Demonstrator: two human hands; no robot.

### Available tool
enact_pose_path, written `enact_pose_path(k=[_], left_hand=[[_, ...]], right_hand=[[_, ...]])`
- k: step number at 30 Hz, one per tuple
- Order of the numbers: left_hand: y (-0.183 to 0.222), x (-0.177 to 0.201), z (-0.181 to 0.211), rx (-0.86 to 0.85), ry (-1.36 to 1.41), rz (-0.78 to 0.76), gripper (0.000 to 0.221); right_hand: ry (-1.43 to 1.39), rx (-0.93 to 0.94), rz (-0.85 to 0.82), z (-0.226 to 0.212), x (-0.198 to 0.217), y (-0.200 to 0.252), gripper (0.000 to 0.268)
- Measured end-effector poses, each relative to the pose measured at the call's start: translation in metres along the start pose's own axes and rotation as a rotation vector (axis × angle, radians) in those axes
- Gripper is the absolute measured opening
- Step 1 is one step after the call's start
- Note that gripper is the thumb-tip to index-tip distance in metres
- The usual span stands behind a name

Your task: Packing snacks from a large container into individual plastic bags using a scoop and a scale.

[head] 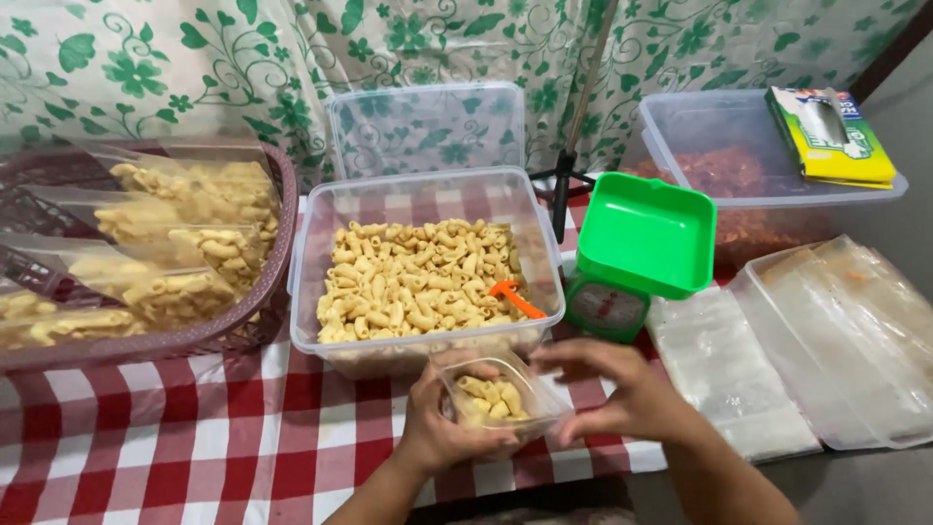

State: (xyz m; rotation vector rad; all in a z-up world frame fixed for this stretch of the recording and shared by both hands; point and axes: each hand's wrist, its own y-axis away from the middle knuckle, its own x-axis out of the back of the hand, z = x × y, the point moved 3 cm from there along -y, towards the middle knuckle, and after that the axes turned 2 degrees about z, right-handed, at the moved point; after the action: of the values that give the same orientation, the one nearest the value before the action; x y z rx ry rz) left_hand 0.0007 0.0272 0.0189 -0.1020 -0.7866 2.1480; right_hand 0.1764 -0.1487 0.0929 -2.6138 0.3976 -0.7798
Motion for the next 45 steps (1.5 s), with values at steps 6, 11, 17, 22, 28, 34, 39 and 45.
enact_pose_path(k=[6, 11, 17, 22, 28, 34, 39, 45], left_hand=[[0.011, 0.031, -0.003, 0.069, 0.068, -0.066, 0.067], [0.012, 0.046, -0.001, 0.038, 0.094, -0.085, 0.065], [0.005, 0.062, 0.012, 0.039, 0.088, -0.053, 0.058], [0.003, 0.065, 0.018, -0.073, 0.301, -0.116, 0.086], [0.006, 0.065, 0.005, -0.067, 0.403, -0.14, 0.104], [-0.006, 0.06, -0.001, -0.119, 0.353, -0.164, 0.097], [-0.015, 0.057, 0.003, -0.031, 0.327, -0.148, 0.103], [-0.028, 0.056, 0.013, 0.054, 0.267, -0.111, 0.107]], right_hand=[[0.346, 0.068, 0.134, -0.026, 0.041, -0.074, 0.034], [0.637, -0.388, -0.298, 0.011, 0.014, -0.151, 0.027], [1.115, -0.607, -0.816, 0.128, -0.024, -0.177, 0.066], [1.325, -0.508, -1.098, 0.183, -0.047, -0.16, 0.029], [1.092, -0.528, -0.636, 0.135, -0.035, -0.168, 0.014], [0.726, -0.478, -0.349, 0.144, -0.029, -0.178, 0.029], [0.705, -0.451, -0.315, 0.121, -0.046, -0.17, 0.016], [0.564, -0.631, -0.126, 0.136, -0.037, -0.177, 0.029]])
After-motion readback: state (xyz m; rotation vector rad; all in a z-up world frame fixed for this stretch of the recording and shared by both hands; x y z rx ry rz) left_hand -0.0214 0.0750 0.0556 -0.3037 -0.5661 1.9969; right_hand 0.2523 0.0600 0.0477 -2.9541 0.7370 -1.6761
